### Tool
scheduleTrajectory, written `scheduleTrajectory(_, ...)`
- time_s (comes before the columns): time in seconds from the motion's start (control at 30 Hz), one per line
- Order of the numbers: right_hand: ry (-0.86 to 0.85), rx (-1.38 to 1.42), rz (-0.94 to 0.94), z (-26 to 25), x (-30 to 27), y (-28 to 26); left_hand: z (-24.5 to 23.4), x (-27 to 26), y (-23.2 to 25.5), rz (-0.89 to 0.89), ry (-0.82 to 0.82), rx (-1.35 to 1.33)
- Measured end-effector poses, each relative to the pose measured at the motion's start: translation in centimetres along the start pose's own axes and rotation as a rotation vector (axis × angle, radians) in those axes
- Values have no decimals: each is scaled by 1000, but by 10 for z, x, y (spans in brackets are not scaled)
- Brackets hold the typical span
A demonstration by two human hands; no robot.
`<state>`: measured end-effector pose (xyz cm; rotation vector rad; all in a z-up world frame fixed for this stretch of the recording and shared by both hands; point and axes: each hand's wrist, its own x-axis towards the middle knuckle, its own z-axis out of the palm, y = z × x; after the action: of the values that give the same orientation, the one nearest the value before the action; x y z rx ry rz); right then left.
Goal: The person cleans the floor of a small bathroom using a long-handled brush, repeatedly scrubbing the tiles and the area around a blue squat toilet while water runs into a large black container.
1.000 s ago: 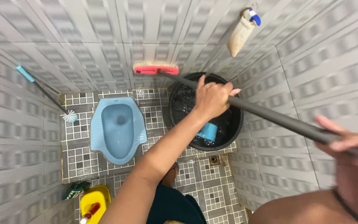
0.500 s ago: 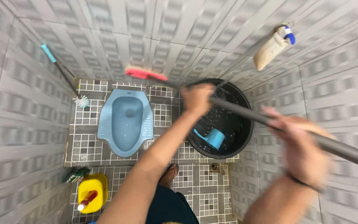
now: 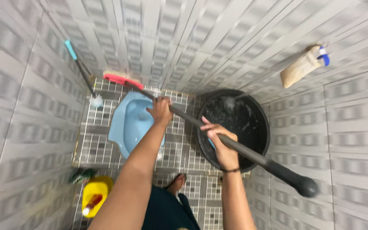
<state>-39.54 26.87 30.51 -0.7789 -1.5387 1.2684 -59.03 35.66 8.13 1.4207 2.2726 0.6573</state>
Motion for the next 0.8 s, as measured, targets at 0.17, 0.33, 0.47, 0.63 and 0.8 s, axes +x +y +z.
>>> scheduleTrajectory(0.17, 197, 88, -20, -72, -3, -104, -51, -27, 108, 427, 142, -522)
scheduleTrajectory(0.33, 113, 2, -148, -120, -16, -180, -158, -108, 243, 841, 171, -389)
scheduleTrajectory(0.47, 117, 6, -163, -138, -26, -186, -157, -94, 229, 884, 212, -398)
scheduleTrajectory(0.63, 177, 23, -103, -57, -5, -74, -54, -23, 91, 384, 36, -192)
scheduleTrajectory(0.8, -24, -210, 60, 28, -4, -11, 36, -3, -4, -86, -104, -33)
